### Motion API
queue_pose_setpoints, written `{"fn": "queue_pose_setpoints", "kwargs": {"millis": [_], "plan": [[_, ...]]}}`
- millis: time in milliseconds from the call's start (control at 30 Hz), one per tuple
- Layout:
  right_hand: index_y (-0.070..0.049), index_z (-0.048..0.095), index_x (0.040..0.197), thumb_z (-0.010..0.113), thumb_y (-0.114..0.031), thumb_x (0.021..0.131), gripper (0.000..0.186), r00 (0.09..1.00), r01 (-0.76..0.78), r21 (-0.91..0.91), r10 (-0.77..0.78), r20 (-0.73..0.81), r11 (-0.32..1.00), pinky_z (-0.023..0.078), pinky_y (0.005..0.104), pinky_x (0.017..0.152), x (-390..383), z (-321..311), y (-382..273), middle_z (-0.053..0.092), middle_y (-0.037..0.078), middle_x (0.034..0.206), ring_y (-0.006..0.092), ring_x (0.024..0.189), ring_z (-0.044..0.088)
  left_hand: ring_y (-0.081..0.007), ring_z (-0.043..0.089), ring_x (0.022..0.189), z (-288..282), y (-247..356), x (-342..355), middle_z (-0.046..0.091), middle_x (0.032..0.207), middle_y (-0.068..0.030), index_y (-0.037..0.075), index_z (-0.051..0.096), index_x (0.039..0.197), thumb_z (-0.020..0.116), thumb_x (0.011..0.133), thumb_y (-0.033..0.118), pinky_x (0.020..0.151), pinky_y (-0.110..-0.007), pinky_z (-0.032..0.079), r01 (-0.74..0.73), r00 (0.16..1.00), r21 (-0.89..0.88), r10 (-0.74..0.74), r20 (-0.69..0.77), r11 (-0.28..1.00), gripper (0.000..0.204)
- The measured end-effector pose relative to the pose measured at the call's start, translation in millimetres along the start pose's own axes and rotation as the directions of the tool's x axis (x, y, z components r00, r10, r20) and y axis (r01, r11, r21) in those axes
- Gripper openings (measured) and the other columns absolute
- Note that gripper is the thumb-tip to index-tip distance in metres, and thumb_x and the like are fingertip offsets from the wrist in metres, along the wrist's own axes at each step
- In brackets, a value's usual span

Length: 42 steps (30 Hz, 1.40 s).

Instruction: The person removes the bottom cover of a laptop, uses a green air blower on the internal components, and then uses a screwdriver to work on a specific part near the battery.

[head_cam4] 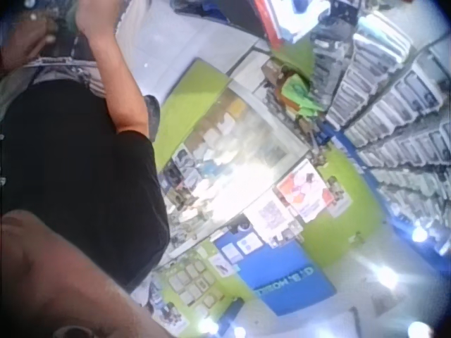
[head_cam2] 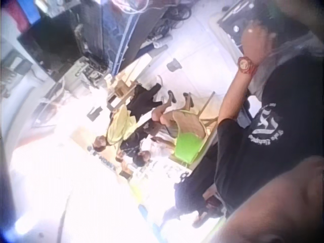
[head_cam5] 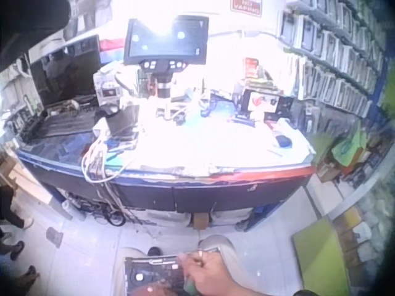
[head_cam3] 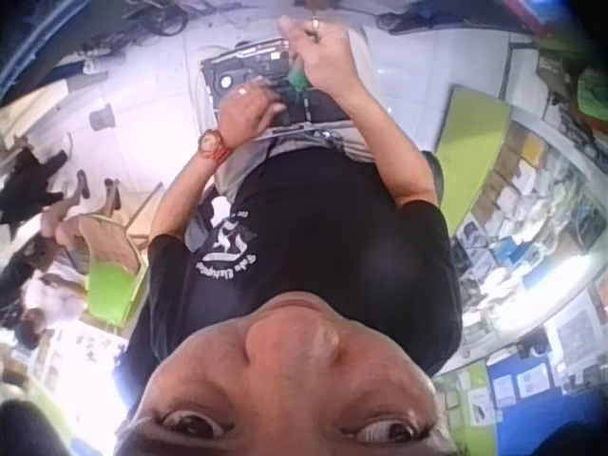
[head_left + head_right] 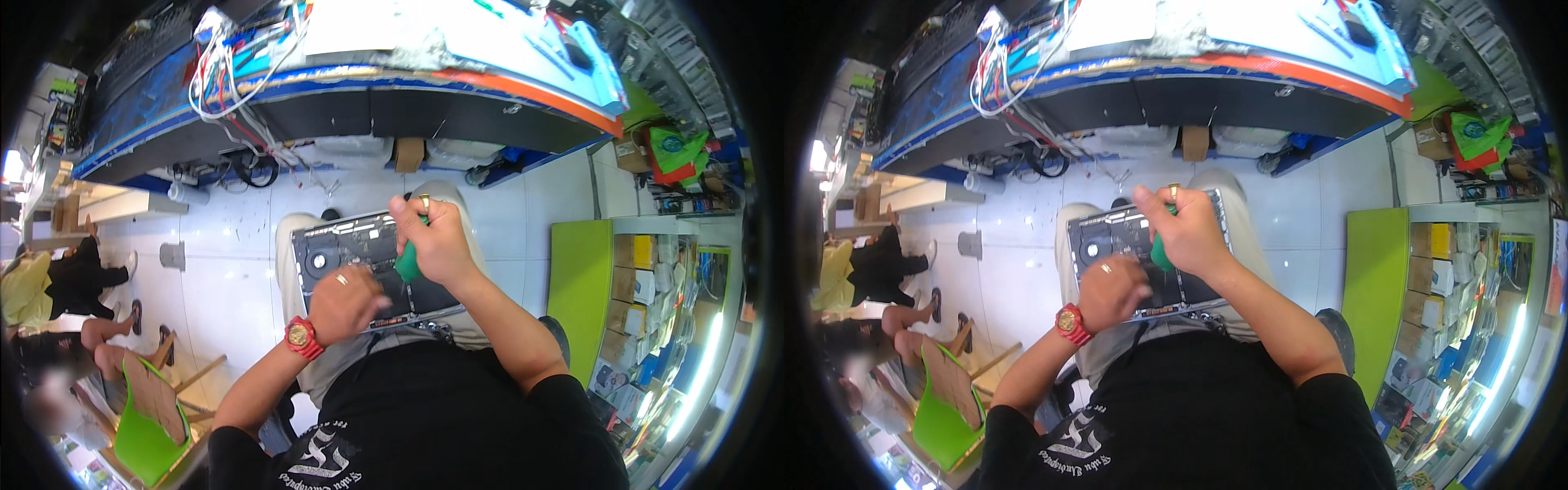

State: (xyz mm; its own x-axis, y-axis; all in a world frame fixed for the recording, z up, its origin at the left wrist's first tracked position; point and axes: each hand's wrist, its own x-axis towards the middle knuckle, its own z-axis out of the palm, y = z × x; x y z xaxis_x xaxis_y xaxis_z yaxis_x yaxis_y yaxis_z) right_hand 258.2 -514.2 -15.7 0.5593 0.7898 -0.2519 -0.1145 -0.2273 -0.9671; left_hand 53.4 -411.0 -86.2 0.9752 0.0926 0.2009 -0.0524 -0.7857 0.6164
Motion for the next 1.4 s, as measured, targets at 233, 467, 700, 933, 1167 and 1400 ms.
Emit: {"fn": "queue_pose_setpoints", "kwargs": {"millis": [233, 467, 700, 933, 1167, 1400], "plan": [[-0.005, 0.066, 0.07, 0.052, -0.056, 0.108, 0.065, 0.943, 0.226, -0.219, -0.27, -0.194, 0.949, 0.049, 0.0267, 0.065, 36.5, -95.9, -111.6, 0.065, 0.004, 0.066, 0.0112, 0.063, 0.061, -0.0474, 0.064, 0.11, -18.1, -64.6, 81.4, 0.068, 0.121, -0.0269, -0.005, 0.061, 0.13, 0.057, 0.104, 0.031, 0.098, -0.054, 0.049, 0.381, 0.925, 0.159, -0.377, -0.057, 0.911, 0.044], [-0.004, 0.071, 0.083, 0.059, -0.048, 0.104, 0.05, 0.878, 0.294, -0.316, -0.385, -0.283, 0.902, 0.057, 0.0351, 0.076, 205.0, -203.4, -197.1, 0.073, 0.012, 0.084, 0.0218, 0.078, 0.072, -0.0449, 0.068, 0.096, -15.7, -63.4, 122.4, 0.073, 0.099, -0.0236, 0.003, 0.075, 0.1, 0.043, 0.109, 0.042, 0.086, -0.053, 0.053, 0.451, 0.809, 0.108, -0.457, 0.37, 0.886, 0.052], [-0.004, 0.071, 0.086, 0.061, -0.042, 0.1, 0.041, 0.85, 0.084, -0.734, -0.433, -0.301, 0.674, 0.057, 0.0368, 0.076, 340.5, -187.0, -172.2, 0.073, 0.013, 0.084, 0.0235, 0.079, 0.072, -0.0434, 0.069, 0.092, -26.6, -78.8, 149.9, 0.074, 0.095, -0.022, 0.003, 0.076, 0.101, 0.043, 0.109, 0.042, 0.082, -0.053, 0.055, 0.406, 0.836, 0.112, -0.419, 0.356, 0.907, 0.052], [-0.005, 0.072, 0.088, 0.063, -0.035, 0.096, 0.033, 0.809, 0.063, -0.861, -0.531, -0.252, 0.504, 0.057, 0.0384, 0.075, 339.8, -147.0, -149.9, 0.073, 0.014, 0.084, 0.0252, 0.08, 0.072, -0.0436, 0.07, 0.09, -26.6, -83.0, 152.8, 0.075, 0.094, -0.0214, 0.003, 0.077, 0.096, 0.039, 0.11, 0.048, 0.083, -0.053, 0.055, 0.443, 0.816, 0.107, -0.45, 0.361, 0.89, 0.06], [-0.006, 0.072, 0.09, 0.064, -0.029, 0.093, 0.025, 0.772, 0.098, -0.897, -0.602, -0.206, 0.432, 0.057, 0.0401, 0.075, 327.1, -118.1, -147.5, 0.073, 0.015, 0.085, 0.027, 0.081, 0.073, -0.0461, 0.069, 0.091, -28.1, -68.1, 154.3, 0.074, 0.092, -0.0226, 0.003, 0.077, 0.096, 0.035, 0.111, 0.051, 0.085, -0.053, 0.053, 0.49, 0.781, 0.108, -0.491, 0.385, 0.865, 0.065], [-0.006, 0.073, 0.092, 0.066, -0.022, 0.089, 0.018, 0.678, 0.174, -0.905, -0.714, -0.175, 0.388, 0.057, 0.0417, 0.075, 274.9, -197.8, -156.0, 0.072, 0.016, 0.085, 0.0287, 0.082, 0.073, -0.048, 0.067, 0.094, -22.8, -72.0, 144.6, 0.072, 0.092, -0.0262, 0.0, 0.075, 0.096, 0.036, 0.111, 0.051, 0.087, -0.053, 0.051, 0.545, 0.782, 0.048, -0.528, 0.332, 0.837, 0.066]]}}
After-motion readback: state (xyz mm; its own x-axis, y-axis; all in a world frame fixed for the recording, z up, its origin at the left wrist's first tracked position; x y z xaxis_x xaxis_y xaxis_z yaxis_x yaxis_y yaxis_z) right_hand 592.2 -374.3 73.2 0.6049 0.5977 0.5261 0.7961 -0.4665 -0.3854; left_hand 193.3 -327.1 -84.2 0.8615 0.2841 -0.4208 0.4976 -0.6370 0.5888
